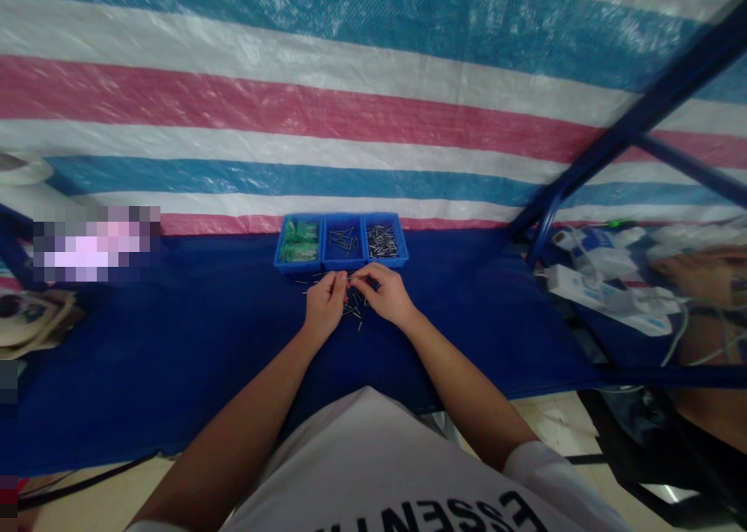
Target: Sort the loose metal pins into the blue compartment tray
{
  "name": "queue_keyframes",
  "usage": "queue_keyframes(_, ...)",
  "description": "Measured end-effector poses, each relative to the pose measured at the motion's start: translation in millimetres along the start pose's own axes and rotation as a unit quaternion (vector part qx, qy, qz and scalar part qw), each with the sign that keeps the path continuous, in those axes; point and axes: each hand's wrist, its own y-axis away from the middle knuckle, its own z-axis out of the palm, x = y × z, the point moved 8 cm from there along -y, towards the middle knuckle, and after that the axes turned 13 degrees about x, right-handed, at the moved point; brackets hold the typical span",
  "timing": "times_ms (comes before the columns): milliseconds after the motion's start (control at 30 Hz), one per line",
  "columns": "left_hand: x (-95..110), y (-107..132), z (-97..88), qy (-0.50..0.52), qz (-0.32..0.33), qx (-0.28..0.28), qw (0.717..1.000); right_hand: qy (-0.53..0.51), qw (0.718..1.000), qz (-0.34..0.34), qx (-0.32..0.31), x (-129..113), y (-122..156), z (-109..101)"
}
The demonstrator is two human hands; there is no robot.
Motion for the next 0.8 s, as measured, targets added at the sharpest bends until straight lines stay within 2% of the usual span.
queue_keyframes(267, -2, 1, 7.5, 0.046, 0.011, -0.037, 0.998, 0.015, 1.0, 0.003, -0.021, 6, 2, 2)
queue_keyframes(400, -11, 1, 10.2, 0.099, -0.02, -0.029, 0.994, 0.01, 0.999, 0.002, -0.042, 7, 2, 6)
queue_keyframes(533, -13, 1, 10.1, 0.1, -0.017, -0.024, 0.995, 0.021, 0.998, -0.006, -0.051, 9, 4, 8)
queue_keyframes(800, 0, 1, 5.6, 0.052, 0.016, -0.032, 0.998, -0.003, 1.0, -0.002, 0.02, 8, 2, -1)
